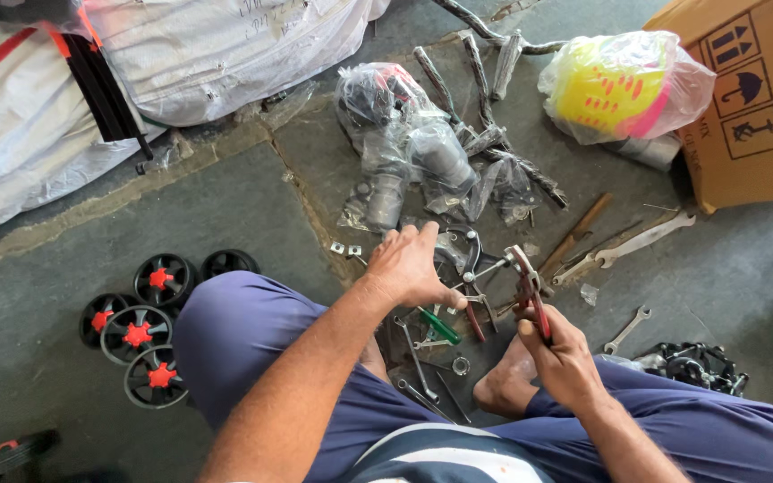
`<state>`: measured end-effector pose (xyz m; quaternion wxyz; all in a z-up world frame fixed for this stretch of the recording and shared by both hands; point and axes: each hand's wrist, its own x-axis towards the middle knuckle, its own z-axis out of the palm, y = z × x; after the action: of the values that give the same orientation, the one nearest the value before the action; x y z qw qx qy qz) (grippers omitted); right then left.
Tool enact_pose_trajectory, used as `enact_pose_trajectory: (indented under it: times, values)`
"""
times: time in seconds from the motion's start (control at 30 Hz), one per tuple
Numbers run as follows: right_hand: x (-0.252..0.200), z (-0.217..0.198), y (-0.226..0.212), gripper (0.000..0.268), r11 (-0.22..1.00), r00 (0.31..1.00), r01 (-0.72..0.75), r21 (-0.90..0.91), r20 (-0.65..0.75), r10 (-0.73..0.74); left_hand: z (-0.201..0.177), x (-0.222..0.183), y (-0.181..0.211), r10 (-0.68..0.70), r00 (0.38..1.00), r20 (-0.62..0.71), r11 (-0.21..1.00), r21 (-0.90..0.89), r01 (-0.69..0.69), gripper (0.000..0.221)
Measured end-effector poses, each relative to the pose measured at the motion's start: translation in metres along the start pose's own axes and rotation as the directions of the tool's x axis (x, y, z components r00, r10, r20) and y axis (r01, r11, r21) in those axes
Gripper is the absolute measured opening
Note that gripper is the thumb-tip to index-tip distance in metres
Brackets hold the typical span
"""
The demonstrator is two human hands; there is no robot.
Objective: The person manipulates a bicycle component by hand, fits small metal parts together, and uses a screwdriver to tighten fasteners while sitting on the floor.
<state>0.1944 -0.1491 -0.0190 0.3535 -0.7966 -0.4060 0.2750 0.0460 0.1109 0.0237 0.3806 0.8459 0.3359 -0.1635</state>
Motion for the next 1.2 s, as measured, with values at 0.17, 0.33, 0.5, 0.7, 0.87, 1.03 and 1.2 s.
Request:
enact_pose_trajectory:
  times: [0.17,0.33,0.5,0.7,0.87,1.03,1.2]
  values:
    - [-0.002,-0.003,-0.007,0.022,0.995,0.998,0.066,-0.073,0.023,-0.065,0.0,-0.005,-0.002,0.061,0.996,0.072,0.998,-0.033,-0.059,0.121]
    - [-0.005,-0.001,-0.007,0.033,0.984,0.996,-0.092,-0.151,-0.035,0.088,0.002,-0.004,-0.002,0.092,0.995,0.044,0.994,-0.059,-0.089,0.128]
    - [0.0,0.003,-0.016,0.034,0.981,0.988,-0.154,-0.115,-0.014,0.154,0.026,0.012,-0.009,0.321,0.778,-0.54,0.902,0.425,-0.077,0.103]
    - [-0.002,0.009,-0.007,0.031,0.96,0.956,-0.277,0.037,0.113,0.271,0.028,0.009,-0.006,0.276,0.763,-0.585,0.911,0.413,-0.012,0.112]
    - [0.0,0.01,0.003,0.043,0.968,0.976,-0.198,0.155,0.117,0.181,0.006,0.0,0.002,0.02,0.91,-0.415,0.986,0.159,0.05,0.123]
    - [-0.002,0.007,-0.003,0.06,0.992,0.991,-0.097,0.085,0.096,0.089,-0.002,0.0,0.007,-0.077,0.961,-0.267,0.992,0.071,0.1,0.125]
    - [-0.003,0.003,-0.005,0.059,0.999,0.996,-0.029,0.042,0.082,0.026,-0.004,0.001,0.005,-0.067,0.98,-0.188,0.994,0.071,0.081,0.119]
